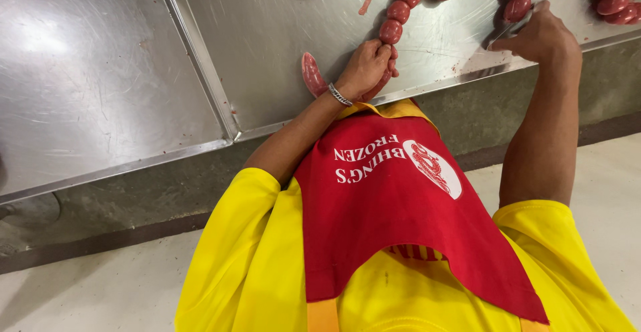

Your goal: The person ties lengths of sausage into links using white string and cuts the string with red-handled scissors at a metal workstation.

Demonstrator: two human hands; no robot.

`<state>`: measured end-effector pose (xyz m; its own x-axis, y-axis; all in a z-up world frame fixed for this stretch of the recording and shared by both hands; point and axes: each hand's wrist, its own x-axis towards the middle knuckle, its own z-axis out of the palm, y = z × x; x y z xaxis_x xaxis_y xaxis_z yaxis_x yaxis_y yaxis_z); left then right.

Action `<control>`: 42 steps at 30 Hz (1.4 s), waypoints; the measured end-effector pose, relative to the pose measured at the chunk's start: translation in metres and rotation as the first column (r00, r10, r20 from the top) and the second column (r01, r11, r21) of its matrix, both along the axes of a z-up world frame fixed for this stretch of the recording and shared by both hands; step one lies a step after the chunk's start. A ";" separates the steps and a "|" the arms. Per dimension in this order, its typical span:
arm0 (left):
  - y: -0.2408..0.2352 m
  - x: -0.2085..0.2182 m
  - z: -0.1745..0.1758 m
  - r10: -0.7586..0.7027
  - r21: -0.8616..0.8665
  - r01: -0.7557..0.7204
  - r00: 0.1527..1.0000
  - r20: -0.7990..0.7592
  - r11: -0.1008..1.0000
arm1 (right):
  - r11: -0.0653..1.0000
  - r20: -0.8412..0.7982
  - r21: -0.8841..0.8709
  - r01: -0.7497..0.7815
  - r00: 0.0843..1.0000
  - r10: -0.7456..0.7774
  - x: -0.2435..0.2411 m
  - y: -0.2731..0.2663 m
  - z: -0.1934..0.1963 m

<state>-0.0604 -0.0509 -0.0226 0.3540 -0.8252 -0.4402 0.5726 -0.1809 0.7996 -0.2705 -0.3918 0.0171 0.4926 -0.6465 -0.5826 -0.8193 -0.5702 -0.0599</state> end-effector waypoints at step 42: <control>-0.053 -0.051 0.023 0.248 0.212 -0.348 0.888 0.388 0.913 | 0.997 0.323 0.058 -0.051 0.946 0.030 -0.008 -0.003 0.020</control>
<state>-0.1110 -0.1036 0.0002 0.7343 -0.5233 -0.4324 0.3300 -0.2814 0.9011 -0.2786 -0.3949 0.0370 0.6855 -0.5884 -0.4288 -0.7268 -0.5886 -0.3540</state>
